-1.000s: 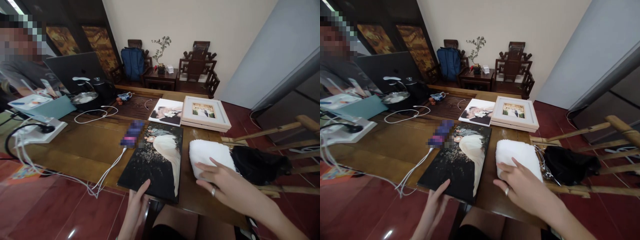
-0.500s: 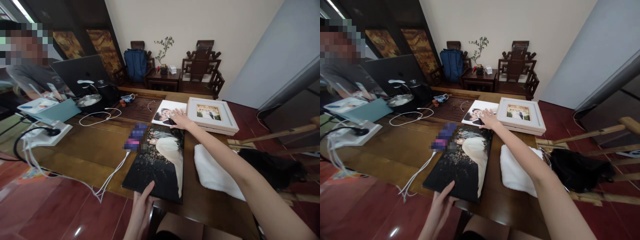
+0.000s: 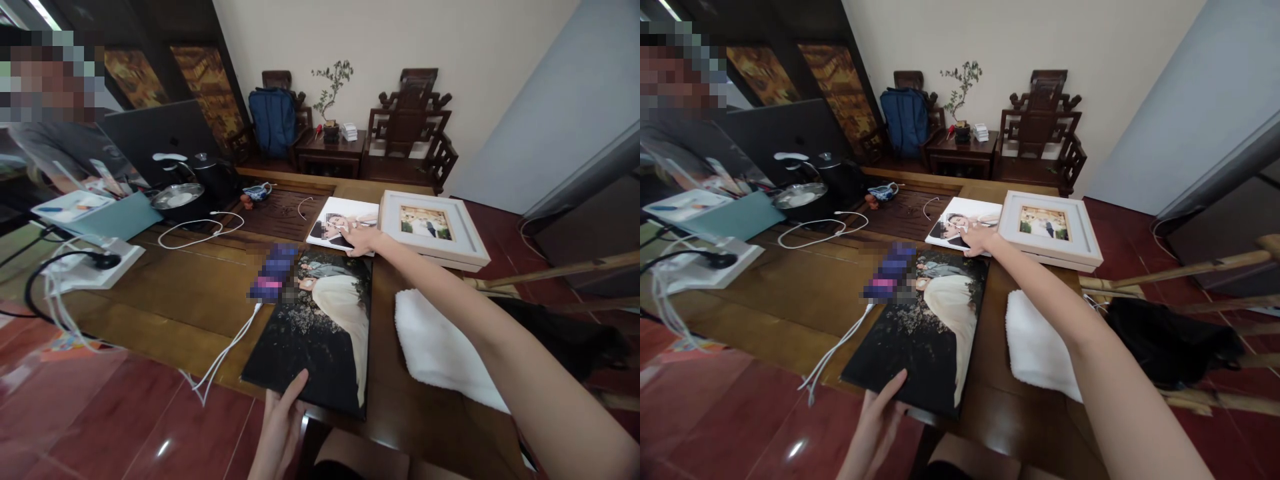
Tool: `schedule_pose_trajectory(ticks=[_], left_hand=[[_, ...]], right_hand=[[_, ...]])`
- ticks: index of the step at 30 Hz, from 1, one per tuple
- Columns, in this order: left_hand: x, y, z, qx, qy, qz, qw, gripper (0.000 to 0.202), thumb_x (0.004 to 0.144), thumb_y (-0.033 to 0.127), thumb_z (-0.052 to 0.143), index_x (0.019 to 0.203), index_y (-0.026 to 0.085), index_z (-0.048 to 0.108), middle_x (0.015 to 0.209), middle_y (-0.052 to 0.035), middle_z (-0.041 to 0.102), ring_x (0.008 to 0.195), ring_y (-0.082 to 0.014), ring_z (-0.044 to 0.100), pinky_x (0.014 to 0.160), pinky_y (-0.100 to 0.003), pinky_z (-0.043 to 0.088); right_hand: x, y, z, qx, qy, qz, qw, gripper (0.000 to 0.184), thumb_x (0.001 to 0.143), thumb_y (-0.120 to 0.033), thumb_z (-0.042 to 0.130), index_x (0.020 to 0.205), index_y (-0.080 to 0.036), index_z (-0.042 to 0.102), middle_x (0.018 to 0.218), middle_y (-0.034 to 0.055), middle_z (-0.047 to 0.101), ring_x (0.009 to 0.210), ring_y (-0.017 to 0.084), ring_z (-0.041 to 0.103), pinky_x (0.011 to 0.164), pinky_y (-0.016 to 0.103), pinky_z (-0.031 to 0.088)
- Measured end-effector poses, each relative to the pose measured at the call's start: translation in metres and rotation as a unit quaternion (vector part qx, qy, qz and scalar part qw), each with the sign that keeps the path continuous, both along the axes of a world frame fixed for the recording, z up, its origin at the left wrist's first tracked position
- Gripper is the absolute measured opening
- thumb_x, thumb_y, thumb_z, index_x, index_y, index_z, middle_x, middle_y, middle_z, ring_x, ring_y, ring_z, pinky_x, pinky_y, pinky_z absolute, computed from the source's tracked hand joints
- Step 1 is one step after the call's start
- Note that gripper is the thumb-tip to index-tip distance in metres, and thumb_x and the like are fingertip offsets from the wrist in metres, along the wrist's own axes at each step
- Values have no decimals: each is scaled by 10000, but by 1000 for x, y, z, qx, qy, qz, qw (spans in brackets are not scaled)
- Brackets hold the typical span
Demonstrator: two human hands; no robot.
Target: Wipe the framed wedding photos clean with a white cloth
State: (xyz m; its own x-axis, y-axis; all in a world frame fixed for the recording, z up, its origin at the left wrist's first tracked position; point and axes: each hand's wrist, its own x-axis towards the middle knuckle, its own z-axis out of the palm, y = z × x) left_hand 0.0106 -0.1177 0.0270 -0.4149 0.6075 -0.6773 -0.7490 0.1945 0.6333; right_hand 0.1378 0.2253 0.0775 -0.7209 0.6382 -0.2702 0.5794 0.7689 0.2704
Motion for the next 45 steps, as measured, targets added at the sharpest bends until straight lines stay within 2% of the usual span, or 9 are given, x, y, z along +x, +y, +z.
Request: schedule_pose_trajectory(ticks=[3,6,10,15,19,25,31,37,45], left_hand=[[1,2,1,7,1,-1,1000,481,769,-31,594,1170,233,563,1036,-34,719,919,-170,699,802,-244,581],[2,4,1,9,3,0,1000,460,756,-14,622,1147,224,575,976,-37,730,904,-180,703,794,-254,584],[4,3,0,19,14,1,1000,420,718,18,680,1088,199,593,919,-41,732,835,-181,712,738,-250,591],[2,4,1,99,13,-18,995,441,630,88,776,1028,181,610,902,-30,721,788,-175,703,676,-256,596],[1,12,2,120,17,-17,992,427,627,91,767,1008,204,611,934,-13,709,834,-170,692,650,-246,598],[3,29,-2,134,24,-37,990,393,641,123,773,992,180,606,951,-39,700,841,-180,681,638,-264,599],[2,57,4,158,18,-53,986,415,638,105,773,1003,208,604,959,-9,697,838,-154,673,671,-253,588],[-6,97,13,201,6,-100,974,391,647,112,769,989,209,608,888,-1,709,803,-156,681,769,-313,565],[-5,144,10,240,5,-127,962,377,633,97,770,947,200,588,833,12,709,733,-144,678,823,-378,539]], right_hand=[[-4,-2,2,13,9,10,1000,788,773,-378,587,1378,43,307,1366,339,411,1238,409,442,1000,527,350],[-5,-2,6,32,28,4,999,737,780,-316,563,1369,48,311,1374,333,404,1228,402,455,1023,532,321],[-2,-2,11,60,59,-18,996,635,791,-187,494,1370,18,333,1379,304,416,1180,385,502,973,496,388],[2,-6,10,102,94,-46,989,642,786,-32,372,1421,-55,281,1385,267,426,1186,373,492,872,486,465],[5,-11,10,123,107,-45,986,631,801,8,315,1426,-68,274,1415,254,396,1219,361,461,910,489,443],[5,-20,16,148,128,-22,980,631,812,22,278,1437,-63,266,1459,249,339,1262,372,409,948,518,399],[3,-29,28,162,170,-3,972,655,789,43,271,1438,-51,277,1454,243,353,1262,375,405,933,498,413],[8,-28,36,166,174,2,971,665,796,37,283,1451,-74,259,1471,229,331,1300,382,352,970,529,370],[9,-32,37,184,141,6,973,577,858,11,234,1430,-50,276,1456,267,332,1295,372,370,939,523,412]])
